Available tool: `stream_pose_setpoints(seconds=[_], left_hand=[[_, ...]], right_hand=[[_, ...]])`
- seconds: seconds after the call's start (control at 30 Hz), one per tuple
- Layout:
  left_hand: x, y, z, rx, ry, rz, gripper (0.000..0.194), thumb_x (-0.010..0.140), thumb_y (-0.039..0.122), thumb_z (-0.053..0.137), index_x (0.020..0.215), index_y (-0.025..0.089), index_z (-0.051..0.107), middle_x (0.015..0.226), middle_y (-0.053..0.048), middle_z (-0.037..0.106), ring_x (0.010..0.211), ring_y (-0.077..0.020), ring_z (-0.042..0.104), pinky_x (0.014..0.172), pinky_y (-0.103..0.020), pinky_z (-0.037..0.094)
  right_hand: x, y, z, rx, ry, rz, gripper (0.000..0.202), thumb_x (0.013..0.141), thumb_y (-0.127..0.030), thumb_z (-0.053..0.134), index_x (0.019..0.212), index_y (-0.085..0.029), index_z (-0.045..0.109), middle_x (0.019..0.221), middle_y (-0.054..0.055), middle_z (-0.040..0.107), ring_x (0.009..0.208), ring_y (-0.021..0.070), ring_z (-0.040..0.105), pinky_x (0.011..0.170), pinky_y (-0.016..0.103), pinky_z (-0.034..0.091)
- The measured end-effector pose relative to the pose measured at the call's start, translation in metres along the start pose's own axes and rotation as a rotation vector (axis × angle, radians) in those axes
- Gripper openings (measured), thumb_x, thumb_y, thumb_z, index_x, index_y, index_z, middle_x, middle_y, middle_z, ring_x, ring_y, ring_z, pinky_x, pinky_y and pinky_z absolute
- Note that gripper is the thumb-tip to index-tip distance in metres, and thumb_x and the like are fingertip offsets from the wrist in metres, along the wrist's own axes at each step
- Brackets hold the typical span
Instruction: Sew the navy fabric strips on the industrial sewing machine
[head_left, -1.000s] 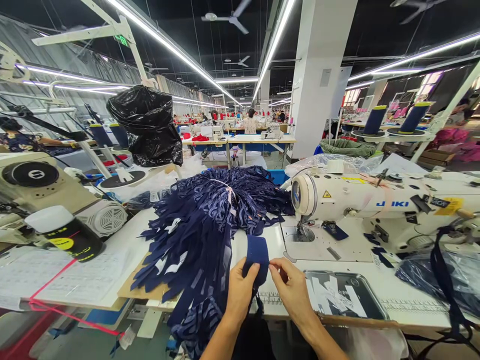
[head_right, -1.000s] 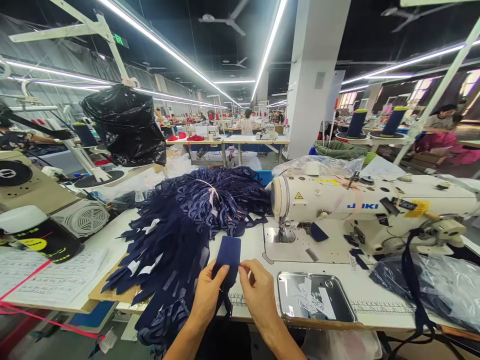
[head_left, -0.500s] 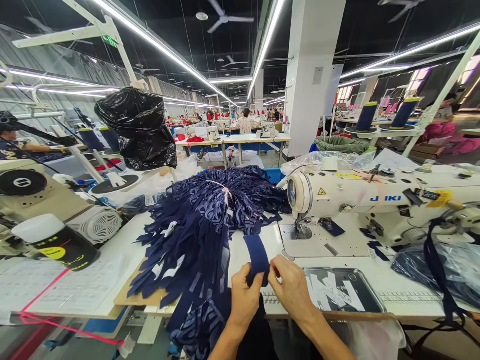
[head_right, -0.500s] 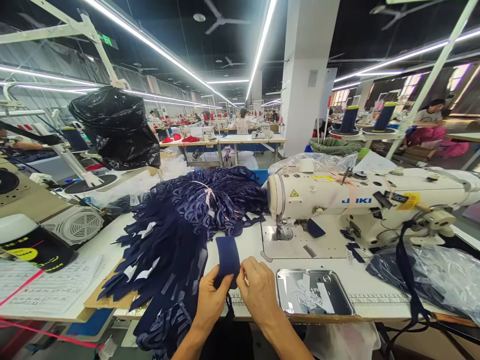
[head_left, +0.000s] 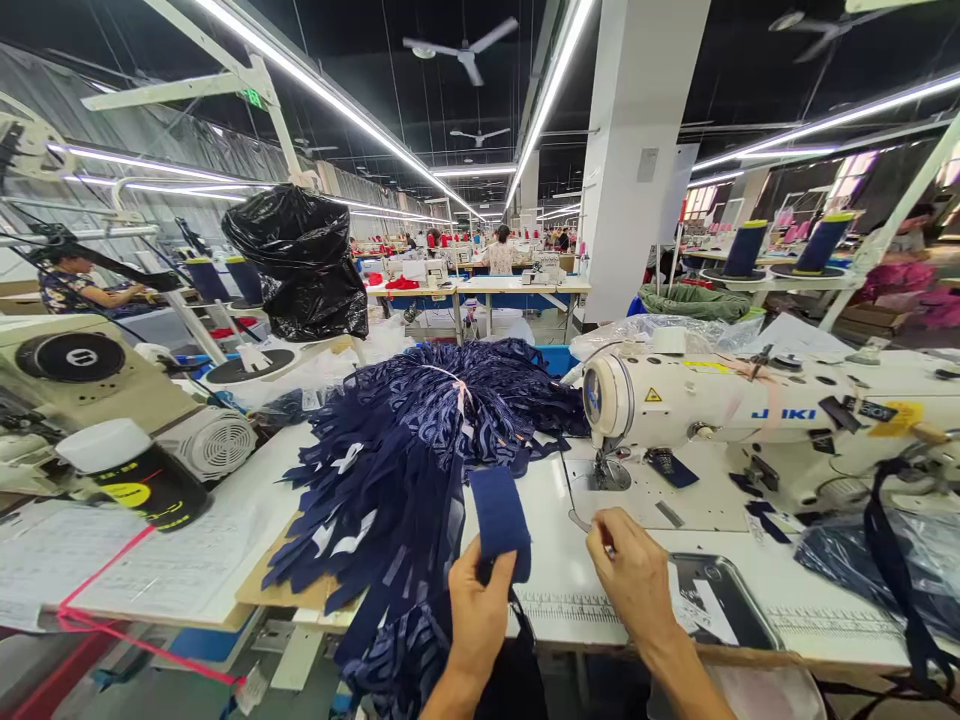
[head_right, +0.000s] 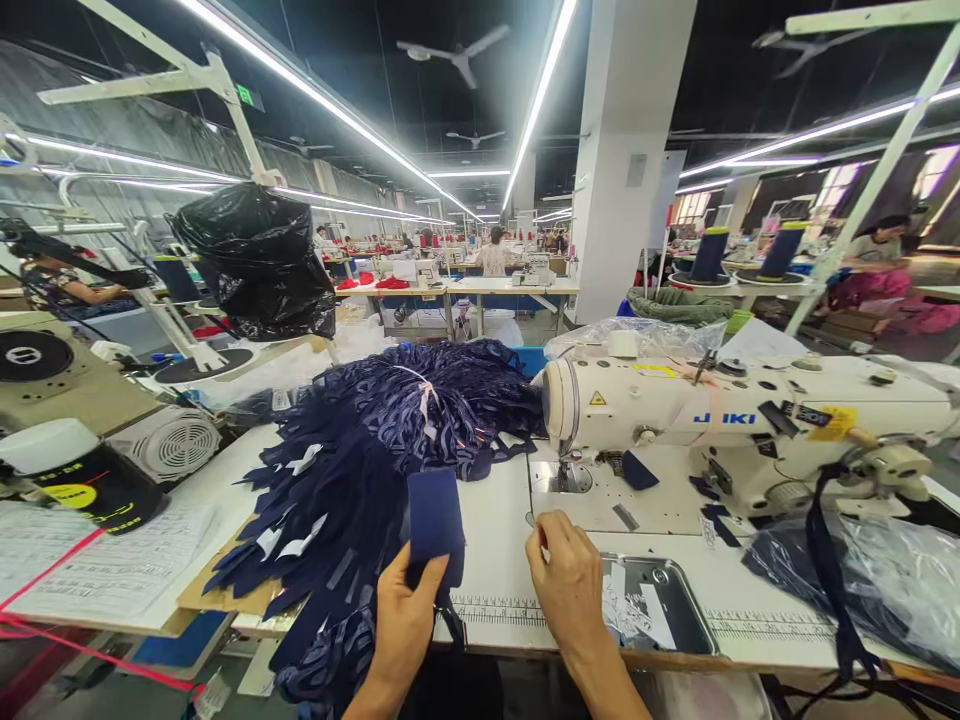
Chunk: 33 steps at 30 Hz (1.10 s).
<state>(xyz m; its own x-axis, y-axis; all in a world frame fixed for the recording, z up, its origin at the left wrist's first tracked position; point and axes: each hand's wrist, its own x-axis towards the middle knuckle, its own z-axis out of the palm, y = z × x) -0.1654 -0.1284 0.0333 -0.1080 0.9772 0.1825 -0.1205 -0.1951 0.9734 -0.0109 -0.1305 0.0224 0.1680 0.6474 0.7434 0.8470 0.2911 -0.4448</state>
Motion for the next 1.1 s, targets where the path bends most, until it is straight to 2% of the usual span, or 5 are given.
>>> stream_pose_setpoints(seconds=[0.17,0.33,0.77,0.93,1.1], left_hand=[[0.002,0.003,0.000,-0.132,-0.017,-0.112,0.036,0.064,0.037,0.067,0.087,0.009,0.067,0.071,-0.007,0.067,0.068,-0.0211,0.061,0.065,-0.028,0.050],[0.001,-0.004,0.000,-0.103,-0.013,-0.068,0.032,0.066,0.034,0.066,0.086,0.010,0.068,0.073,-0.006,0.067,0.069,-0.0196,0.060,0.066,-0.027,0.049],[-0.007,-0.005,0.000,0.098,0.001,0.089,0.021,0.067,0.029,0.062,0.076,0.012,0.068,0.070,-0.005,0.067,0.068,-0.0204,0.061,0.067,-0.026,0.049],[-0.009,-0.002,-0.005,0.028,0.086,0.060,0.028,0.065,0.034,0.064,0.081,0.011,0.069,0.075,-0.007,0.068,0.071,-0.0218,0.061,0.068,-0.026,0.049],[-0.001,-0.002,-0.006,-0.145,0.029,-0.122,0.034,0.063,0.037,0.067,0.086,0.011,0.068,0.076,-0.006,0.068,0.075,-0.0217,0.061,0.069,-0.027,0.050]], right_hand=[[0.001,-0.021,0.000,0.277,-0.173,-0.002,0.018,0.086,-0.019,0.039,0.072,-0.019,0.050,0.060,-0.002,0.046,0.051,0.0102,0.043,0.049,0.022,0.035],[-0.003,-0.037,0.002,0.383,-0.182,-0.062,0.015,0.087,-0.019,0.039,0.083,-0.019,0.053,0.069,0.002,0.053,0.059,0.0119,0.050,0.054,0.023,0.039],[-0.005,-0.042,0.014,0.091,-0.088,-0.194,0.019,0.080,-0.008,0.034,0.068,-0.019,0.043,0.061,-0.001,0.043,0.054,0.0126,0.043,0.053,0.024,0.032],[0.002,-0.020,0.007,0.097,-0.048,-0.006,0.016,0.078,-0.013,0.037,0.065,-0.021,0.040,0.057,-0.004,0.039,0.047,0.0109,0.038,0.047,0.023,0.030],[0.003,-0.024,0.001,0.304,-0.206,0.116,0.017,0.082,-0.021,0.038,0.066,-0.020,0.045,0.059,-0.003,0.042,0.051,0.0109,0.041,0.048,0.022,0.034]])
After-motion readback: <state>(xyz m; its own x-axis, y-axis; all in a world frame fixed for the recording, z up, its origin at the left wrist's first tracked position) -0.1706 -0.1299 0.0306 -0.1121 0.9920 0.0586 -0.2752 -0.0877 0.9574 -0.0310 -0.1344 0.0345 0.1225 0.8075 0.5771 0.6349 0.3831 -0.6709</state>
